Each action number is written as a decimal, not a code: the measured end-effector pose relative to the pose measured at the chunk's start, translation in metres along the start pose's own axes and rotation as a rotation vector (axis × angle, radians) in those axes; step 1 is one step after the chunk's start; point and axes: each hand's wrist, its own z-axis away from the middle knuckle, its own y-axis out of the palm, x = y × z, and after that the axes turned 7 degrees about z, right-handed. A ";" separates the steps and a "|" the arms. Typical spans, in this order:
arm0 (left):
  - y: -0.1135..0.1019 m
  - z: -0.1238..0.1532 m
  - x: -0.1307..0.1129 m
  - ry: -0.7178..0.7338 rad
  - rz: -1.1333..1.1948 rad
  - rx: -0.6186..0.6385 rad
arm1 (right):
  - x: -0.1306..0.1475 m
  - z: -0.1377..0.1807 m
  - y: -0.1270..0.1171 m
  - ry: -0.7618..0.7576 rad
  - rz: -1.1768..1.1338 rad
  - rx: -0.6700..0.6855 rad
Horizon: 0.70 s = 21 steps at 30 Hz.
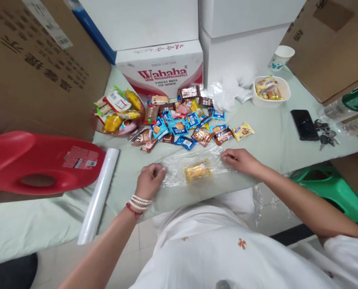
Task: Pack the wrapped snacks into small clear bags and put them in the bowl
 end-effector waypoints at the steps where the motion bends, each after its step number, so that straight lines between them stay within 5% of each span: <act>1: 0.001 -0.007 0.001 -0.018 -0.042 -0.046 | 0.001 -0.006 -0.003 0.011 0.121 -0.018; 4: -0.008 -0.011 0.002 0.002 -0.136 -0.225 | 0.012 -0.018 -0.013 0.009 0.421 -0.125; 9: -0.025 0.033 -0.020 0.252 -0.230 -0.620 | 0.048 -0.045 -0.008 -0.256 0.472 -0.134; 12: -0.007 0.057 -0.044 0.548 -0.226 -0.268 | 0.063 -0.069 0.016 -0.287 0.480 -0.073; 15: 0.026 0.058 -0.060 0.611 -0.329 0.026 | 0.067 -0.091 0.039 -0.216 0.527 -0.053; 21: 0.059 0.042 -0.061 0.591 -0.451 0.109 | 0.062 -0.108 0.034 -0.224 0.356 0.062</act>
